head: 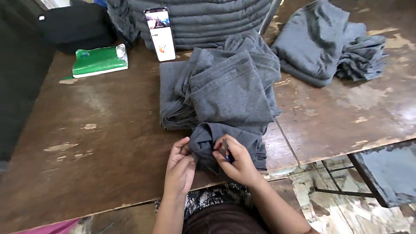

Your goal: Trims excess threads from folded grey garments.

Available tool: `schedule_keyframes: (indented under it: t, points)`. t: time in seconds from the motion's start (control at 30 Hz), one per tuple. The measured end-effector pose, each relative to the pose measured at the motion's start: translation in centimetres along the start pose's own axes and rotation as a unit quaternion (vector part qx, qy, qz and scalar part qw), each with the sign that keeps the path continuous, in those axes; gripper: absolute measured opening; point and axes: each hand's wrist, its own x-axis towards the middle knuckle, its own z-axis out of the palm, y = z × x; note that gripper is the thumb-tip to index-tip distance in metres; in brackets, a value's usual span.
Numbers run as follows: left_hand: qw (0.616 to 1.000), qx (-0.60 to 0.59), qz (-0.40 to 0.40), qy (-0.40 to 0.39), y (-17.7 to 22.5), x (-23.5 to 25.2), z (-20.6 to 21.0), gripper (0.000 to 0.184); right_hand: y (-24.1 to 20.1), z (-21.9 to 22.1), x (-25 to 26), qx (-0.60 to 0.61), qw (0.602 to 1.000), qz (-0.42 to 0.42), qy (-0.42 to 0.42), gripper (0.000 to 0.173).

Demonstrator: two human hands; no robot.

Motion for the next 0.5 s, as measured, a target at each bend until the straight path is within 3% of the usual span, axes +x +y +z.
schedule_keyframes:
  t: [0.07, 0.13, 0.23, 0.37, 0.5]
  points:
    - [0.999, -0.032, 0.022, -0.033, -0.4, -0.1, -0.3, 0.033, -0.3, -0.2, -0.4, 0.018, 1.0, -0.005, -0.014, 0.016]
    - [0.997, 0.019, 0.065, -0.038, -0.9, -0.2, -0.1, 0.041, -0.5, -0.2, -0.7, 0.033, 0.999, -0.003, -0.026, 0.027]
    - [0.99, 0.088, 0.103, 0.046, -1.7, -0.4, 0.9, 0.04, -0.7, 0.0, -1.0, 0.018, 0.999, -0.003, -0.046, 0.049]
    - [0.979, 0.109, 0.139, 0.102, -2.5, -0.3, 1.1, 0.011, -0.9, 0.1, -0.9, -0.034, 0.998, -0.009, -0.052, 0.047]
    - [0.976, 0.105, 0.136, 0.134, -2.1, -0.4, 1.2, 0.018, -0.9, 0.3, -1.1, -0.061, 0.997, -0.013, -0.052, 0.043]
